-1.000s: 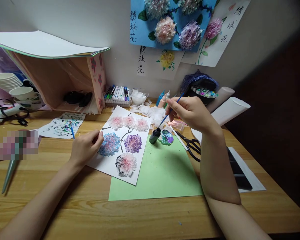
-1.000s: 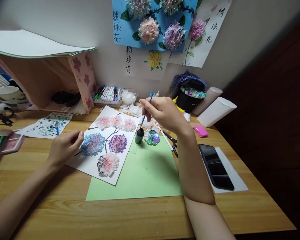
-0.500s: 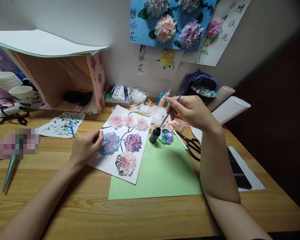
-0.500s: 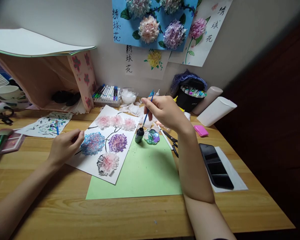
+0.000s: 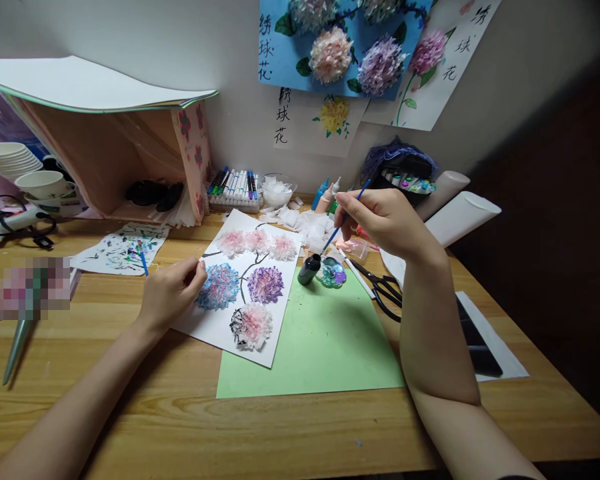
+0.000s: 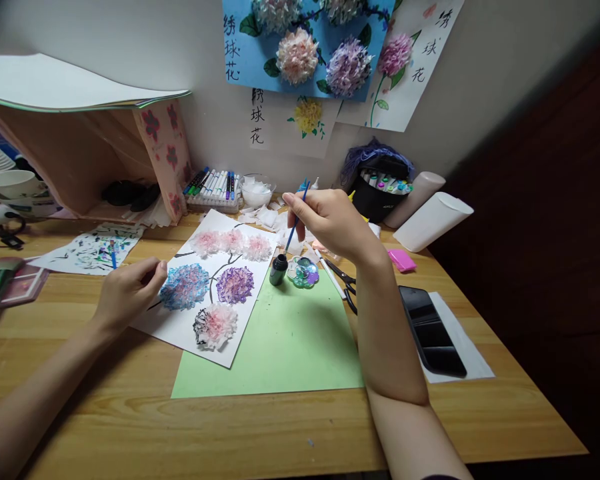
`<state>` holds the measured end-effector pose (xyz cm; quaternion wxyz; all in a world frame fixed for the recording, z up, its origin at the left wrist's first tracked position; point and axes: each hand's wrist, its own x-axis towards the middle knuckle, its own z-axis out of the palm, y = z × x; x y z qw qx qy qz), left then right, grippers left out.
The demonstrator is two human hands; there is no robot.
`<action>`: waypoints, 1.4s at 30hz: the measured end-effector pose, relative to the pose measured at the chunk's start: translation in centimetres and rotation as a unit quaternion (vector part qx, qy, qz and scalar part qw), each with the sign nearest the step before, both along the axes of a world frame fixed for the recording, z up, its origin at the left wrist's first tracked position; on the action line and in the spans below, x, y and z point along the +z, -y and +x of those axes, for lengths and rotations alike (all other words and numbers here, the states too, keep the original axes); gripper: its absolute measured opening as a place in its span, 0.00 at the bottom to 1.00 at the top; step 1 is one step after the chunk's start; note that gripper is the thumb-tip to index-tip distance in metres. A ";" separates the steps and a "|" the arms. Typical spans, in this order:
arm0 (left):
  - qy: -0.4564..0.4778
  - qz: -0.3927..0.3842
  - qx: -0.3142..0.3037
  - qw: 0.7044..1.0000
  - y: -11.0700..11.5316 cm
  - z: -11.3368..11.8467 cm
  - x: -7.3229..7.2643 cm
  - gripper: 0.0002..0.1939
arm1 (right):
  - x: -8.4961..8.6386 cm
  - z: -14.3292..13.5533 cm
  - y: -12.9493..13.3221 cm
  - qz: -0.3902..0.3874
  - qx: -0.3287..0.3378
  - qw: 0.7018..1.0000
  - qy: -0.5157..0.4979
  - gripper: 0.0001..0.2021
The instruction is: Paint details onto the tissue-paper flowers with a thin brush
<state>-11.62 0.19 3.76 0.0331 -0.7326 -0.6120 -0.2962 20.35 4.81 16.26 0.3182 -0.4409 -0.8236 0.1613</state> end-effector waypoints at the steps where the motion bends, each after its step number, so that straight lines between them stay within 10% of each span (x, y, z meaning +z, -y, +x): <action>1: -0.001 0.001 0.000 1.000 0.0 0.0 0.0 0.18 | 0.0 0.0 0.0 0.000 -0.001 1.000 0.001 0.25; 24: 0.001 0.000 0.003 1.000 0.0 0.0 0.1 0.17 | 0.3 0.6 0.2 -0.031 0.016 0.999 -0.013 0.23; 31: 0.001 0.007 -0.005 1.000 0.1 0.3 0.0 0.18 | 0.7 0.4 1.3 0.029 0.029 0.974 -0.223 0.14; 42: 0.014 0.049 -0.019 0.999 0.1 0.2 -0.4 0.17 | -2.6 -7.2 3.8 -0.058 0.291 0.955 0.030 0.16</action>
